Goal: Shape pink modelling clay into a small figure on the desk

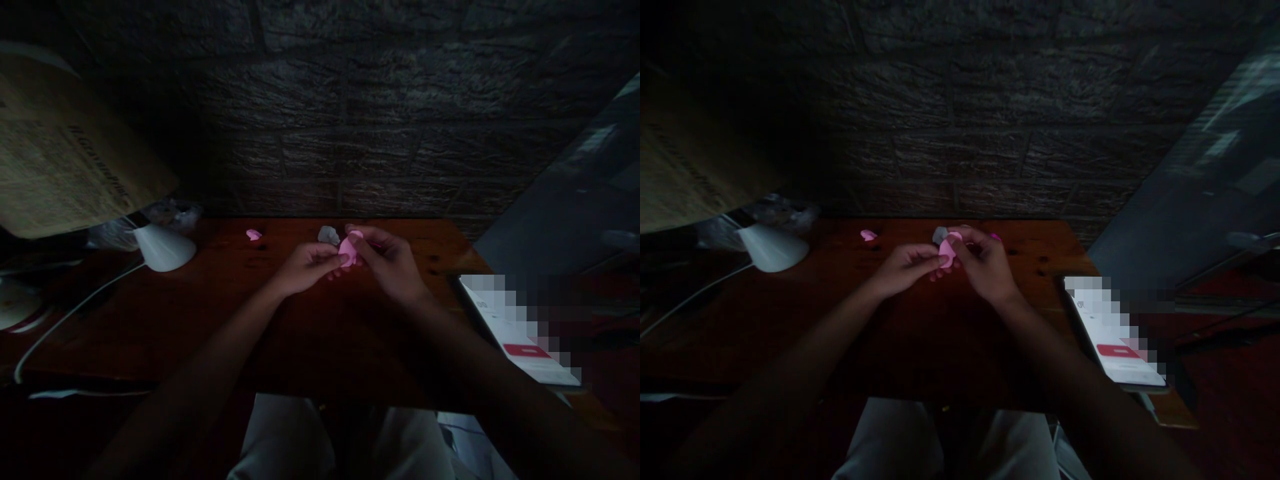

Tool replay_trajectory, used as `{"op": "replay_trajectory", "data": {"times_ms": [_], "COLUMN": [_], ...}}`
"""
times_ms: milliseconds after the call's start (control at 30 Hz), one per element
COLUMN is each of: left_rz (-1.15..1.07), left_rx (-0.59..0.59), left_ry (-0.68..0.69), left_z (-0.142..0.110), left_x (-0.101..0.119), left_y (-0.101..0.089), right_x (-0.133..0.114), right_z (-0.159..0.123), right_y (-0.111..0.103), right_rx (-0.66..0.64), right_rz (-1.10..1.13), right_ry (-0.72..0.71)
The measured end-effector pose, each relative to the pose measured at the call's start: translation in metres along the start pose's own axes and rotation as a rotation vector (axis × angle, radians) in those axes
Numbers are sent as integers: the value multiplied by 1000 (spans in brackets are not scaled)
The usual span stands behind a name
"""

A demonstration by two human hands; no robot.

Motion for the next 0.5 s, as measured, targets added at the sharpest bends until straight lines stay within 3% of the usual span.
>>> {"op": "replay_trajectory", "data": {"times_ms": [233, 500], "left_rz": [-10, 52], "left_rx": [115, 111], "left_ry": [36, 95], "left_z": [1, 1], "left_x": [-2, 6], "left_y": [-13, -11], "right_x": [-5, -9], "right_z": [0, -1], "right_y": [0, 2], "right_rx": [-73, -106], "right_rz": [-56, -116], "right_ry": [1, -22]}}
Point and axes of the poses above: each hand's wrist, its own z-axis towards the middle knuckle, its own y-axis out of the palm, x = y × z, the point moved 6 cm from there along z, towards the middle knuckle, and after that the axes turned 11 degrees about y, right-handed, at the moved point
